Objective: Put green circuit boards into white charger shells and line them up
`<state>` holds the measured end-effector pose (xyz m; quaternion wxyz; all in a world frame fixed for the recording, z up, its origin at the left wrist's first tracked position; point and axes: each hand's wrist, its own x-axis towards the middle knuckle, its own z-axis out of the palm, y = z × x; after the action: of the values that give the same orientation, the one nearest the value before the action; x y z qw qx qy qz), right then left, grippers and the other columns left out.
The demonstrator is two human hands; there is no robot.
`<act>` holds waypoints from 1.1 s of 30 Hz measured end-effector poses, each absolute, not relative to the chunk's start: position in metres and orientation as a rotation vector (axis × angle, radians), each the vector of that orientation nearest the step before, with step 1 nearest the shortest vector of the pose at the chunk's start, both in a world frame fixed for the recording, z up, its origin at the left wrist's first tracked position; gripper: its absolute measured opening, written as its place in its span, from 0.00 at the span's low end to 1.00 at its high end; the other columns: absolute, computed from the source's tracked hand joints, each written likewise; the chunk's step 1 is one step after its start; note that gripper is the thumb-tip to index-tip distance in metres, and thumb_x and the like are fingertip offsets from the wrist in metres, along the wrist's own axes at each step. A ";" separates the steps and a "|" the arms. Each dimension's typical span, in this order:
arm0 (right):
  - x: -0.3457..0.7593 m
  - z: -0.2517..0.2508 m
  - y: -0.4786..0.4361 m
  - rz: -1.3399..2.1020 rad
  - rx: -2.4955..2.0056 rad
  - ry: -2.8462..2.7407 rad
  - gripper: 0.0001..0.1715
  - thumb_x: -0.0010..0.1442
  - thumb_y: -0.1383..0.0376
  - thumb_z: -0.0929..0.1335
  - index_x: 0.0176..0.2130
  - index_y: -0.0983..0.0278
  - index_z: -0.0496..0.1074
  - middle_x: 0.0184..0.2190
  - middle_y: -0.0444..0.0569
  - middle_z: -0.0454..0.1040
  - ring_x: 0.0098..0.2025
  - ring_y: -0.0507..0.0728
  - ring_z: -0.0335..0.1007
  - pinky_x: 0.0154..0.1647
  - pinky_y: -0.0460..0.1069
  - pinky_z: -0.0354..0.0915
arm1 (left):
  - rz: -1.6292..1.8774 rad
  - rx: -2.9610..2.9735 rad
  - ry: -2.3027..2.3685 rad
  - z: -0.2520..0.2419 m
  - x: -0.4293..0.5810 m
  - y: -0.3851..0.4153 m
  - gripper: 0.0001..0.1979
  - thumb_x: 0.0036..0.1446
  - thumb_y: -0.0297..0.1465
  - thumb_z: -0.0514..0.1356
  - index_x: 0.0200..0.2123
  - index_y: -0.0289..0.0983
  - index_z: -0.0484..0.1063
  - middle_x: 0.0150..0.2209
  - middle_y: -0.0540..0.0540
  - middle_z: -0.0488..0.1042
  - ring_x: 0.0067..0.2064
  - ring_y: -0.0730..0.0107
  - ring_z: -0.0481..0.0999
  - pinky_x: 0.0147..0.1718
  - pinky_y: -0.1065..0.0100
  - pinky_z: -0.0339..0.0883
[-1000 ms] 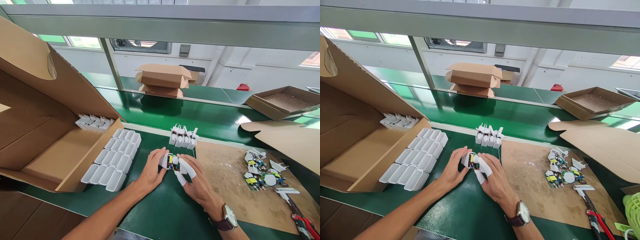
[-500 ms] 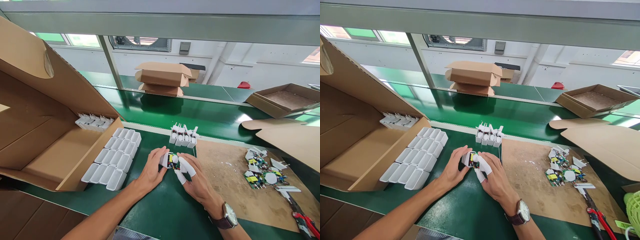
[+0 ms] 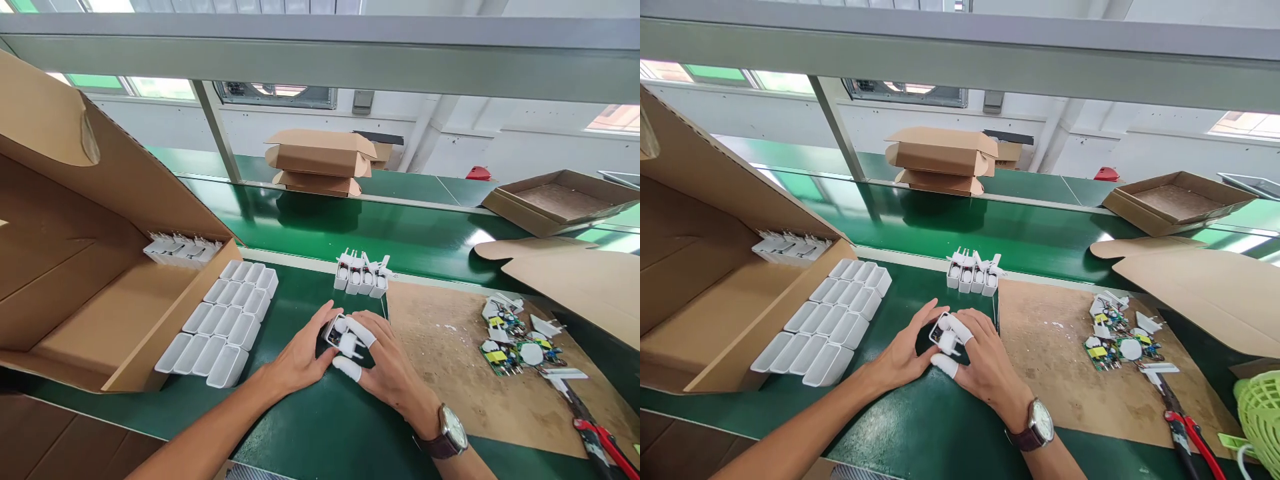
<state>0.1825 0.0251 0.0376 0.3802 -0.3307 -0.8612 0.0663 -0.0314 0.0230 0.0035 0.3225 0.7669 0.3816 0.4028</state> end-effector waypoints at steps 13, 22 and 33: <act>0.173 0.020 0.027 0.342 -0.855 -2.291 0.27 0.69 0.70 0.67 0.65 0.57 0.66 0.56 0.57 0.74 0.56 0.62 0.76 0.56 0.58 0.78 | 1.125 1.438 1.055 0.014 -0.029 0.025 0.28 0.70 0.36 0.56 0.69 0.43 0.53 0.61 0.35 0.75 0.60 0.57 0.78 0.58 0.51 0.74; 0.170 0.018 0.025 0.318 -0.838 -2.130 0.24 0.66 0.77 0.63 0.58 0.59 0.70 0.54 0.57 0.74 0.52 0.60 0.77 0.49 0.54 0.79 | 1.255 1.664 1.109 0.012 -0.025 0.018 0.38 0.66 0.36 0.63 0.72 0.45 0.46 0.68 0.36 0.66 0.68 0.54 0.68 0.67 0.45 0.63; 0.172 0.017 0.025 0.395 -0.849 -2.085 0.26 0.63 0.79 0.62 0.57 0.61 0.69 0.54 0.57 0.74 0.52 0.60 0.77 0.49 0.54 0.78 | 1.299 1.830 1.149 0.010 -0.026 0.020 0.38 0.65 0.37 0.64 0.71 0.46 0.49 0.66 0.37 0.68 0.66 0.53 0.70 0.64 0.48 0.67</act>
<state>0.1717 0.0254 0.0170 0.4150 -0.3377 -0.8301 0.1572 -0.0261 0.0198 0.0102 0.3053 0.6910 0.4339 0.4908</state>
